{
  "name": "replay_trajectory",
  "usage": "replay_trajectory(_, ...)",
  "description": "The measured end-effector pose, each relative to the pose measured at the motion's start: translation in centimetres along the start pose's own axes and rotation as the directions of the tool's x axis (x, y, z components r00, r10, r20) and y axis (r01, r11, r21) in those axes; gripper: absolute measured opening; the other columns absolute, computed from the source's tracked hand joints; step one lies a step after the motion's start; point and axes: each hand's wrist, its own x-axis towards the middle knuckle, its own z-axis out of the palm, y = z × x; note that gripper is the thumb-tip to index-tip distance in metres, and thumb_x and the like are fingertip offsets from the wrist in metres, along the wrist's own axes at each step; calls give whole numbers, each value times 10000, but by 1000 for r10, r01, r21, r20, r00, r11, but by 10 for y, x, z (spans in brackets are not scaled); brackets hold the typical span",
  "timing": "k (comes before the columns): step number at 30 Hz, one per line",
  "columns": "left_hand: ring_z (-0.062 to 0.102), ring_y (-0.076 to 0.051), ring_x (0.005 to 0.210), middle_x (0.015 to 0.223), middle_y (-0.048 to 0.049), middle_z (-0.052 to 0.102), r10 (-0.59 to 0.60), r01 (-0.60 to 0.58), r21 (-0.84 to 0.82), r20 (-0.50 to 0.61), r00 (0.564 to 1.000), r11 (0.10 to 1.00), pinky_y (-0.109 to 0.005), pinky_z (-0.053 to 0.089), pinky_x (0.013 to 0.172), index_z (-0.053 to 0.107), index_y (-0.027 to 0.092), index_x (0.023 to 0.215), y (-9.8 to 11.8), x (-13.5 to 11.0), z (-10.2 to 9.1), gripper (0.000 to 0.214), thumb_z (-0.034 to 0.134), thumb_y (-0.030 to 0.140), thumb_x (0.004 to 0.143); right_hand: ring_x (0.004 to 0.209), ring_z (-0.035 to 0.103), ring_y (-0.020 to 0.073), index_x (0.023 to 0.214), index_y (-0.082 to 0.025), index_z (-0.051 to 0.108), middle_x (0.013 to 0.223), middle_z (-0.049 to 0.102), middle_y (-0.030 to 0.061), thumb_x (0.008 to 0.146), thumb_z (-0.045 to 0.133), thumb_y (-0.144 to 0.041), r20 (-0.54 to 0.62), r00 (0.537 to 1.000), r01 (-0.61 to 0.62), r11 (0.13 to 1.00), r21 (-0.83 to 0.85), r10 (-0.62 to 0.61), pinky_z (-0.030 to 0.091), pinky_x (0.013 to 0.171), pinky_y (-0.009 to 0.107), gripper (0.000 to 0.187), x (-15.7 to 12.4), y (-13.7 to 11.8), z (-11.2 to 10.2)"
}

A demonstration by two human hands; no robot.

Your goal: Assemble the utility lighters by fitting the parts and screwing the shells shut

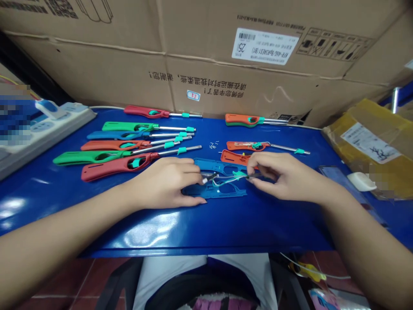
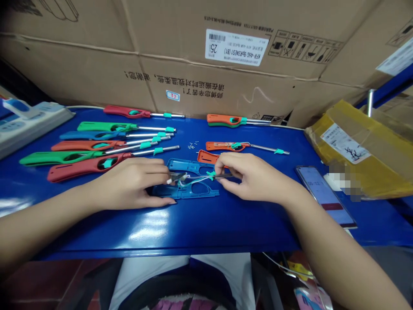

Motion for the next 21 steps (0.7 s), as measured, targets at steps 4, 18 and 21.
replay_trajectory(4,646,-202,809,867,-33,720,2,-2,37,-11,1000,999,-314,477,716,726,177,1004,-3,-1,-1,358,646,524,963,620,454,95,893,-205,608,812,629,-22,909,617,-203,82,996,24,998,65,-29,374,597,225,18,0,7,8)
replay_trajectory(18,651,-204,1019,1105,-54,668,-288,286,-178,18,958,941,-349,530,917,699,202,1108,-5,2,9,229,527,330,1027,623,484,89,872,-201,615,756,618,-35,938,623,-265,58,998,31,999,39,-33,359,602,225,92,-1,5,19)
replay_trajectory(21,652,-203,1011,1073,-59,665,-325,326,-251,45,945,912,-351,529,921,686,180,1068,-6,4,10,240,539,365,1027,606,490,89,873,-205,615,723,608,-40,949,618,-297,78,997,10,1000,28,-12,347,580,225,120,-1,6,20)
